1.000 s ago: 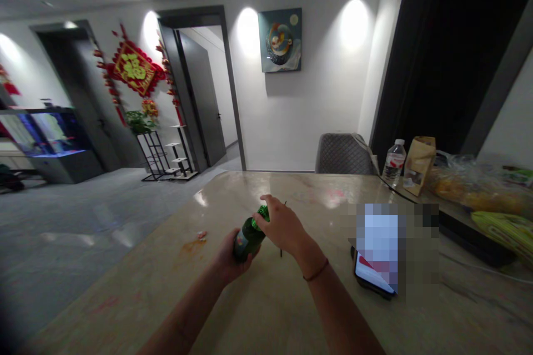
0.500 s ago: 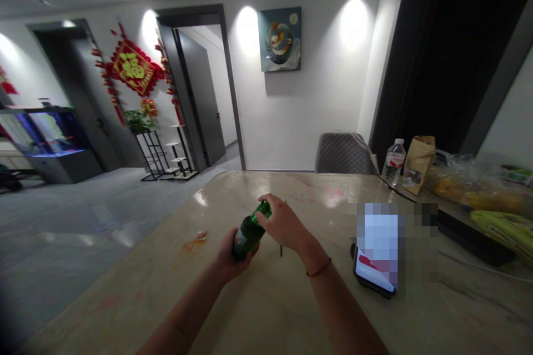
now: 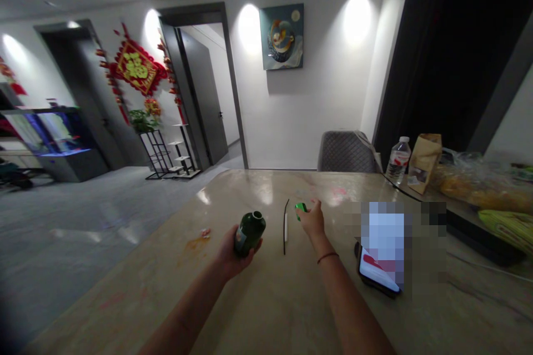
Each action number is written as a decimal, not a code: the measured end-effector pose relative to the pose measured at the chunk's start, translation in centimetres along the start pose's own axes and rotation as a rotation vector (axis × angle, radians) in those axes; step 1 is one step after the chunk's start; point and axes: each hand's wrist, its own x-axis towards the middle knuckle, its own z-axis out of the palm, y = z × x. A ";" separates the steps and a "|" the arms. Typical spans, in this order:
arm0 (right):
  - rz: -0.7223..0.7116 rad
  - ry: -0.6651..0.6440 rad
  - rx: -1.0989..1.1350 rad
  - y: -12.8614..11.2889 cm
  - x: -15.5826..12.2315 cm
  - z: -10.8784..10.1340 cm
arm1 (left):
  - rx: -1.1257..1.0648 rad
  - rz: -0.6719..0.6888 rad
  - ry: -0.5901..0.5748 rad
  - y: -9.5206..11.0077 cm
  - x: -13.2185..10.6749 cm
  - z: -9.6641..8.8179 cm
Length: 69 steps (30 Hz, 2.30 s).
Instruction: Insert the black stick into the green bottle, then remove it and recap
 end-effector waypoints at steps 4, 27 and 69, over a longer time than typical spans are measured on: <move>-0.137 -0.017 -0.488 0.9 -0.5 -0.3 | -0.022 -0.011 0.070 0.0 -0.5 0.6; -0.393 -0.685 0.114 -6.1 -3.6 -0.8 | -0.079 0.052 0.067 -0.2 -0.6 1.1; -0.345 -0.612 0.039 -1.1 -5.3 3.8 | 0.586 0.754 -0.062 -1.5 3.4 -3.5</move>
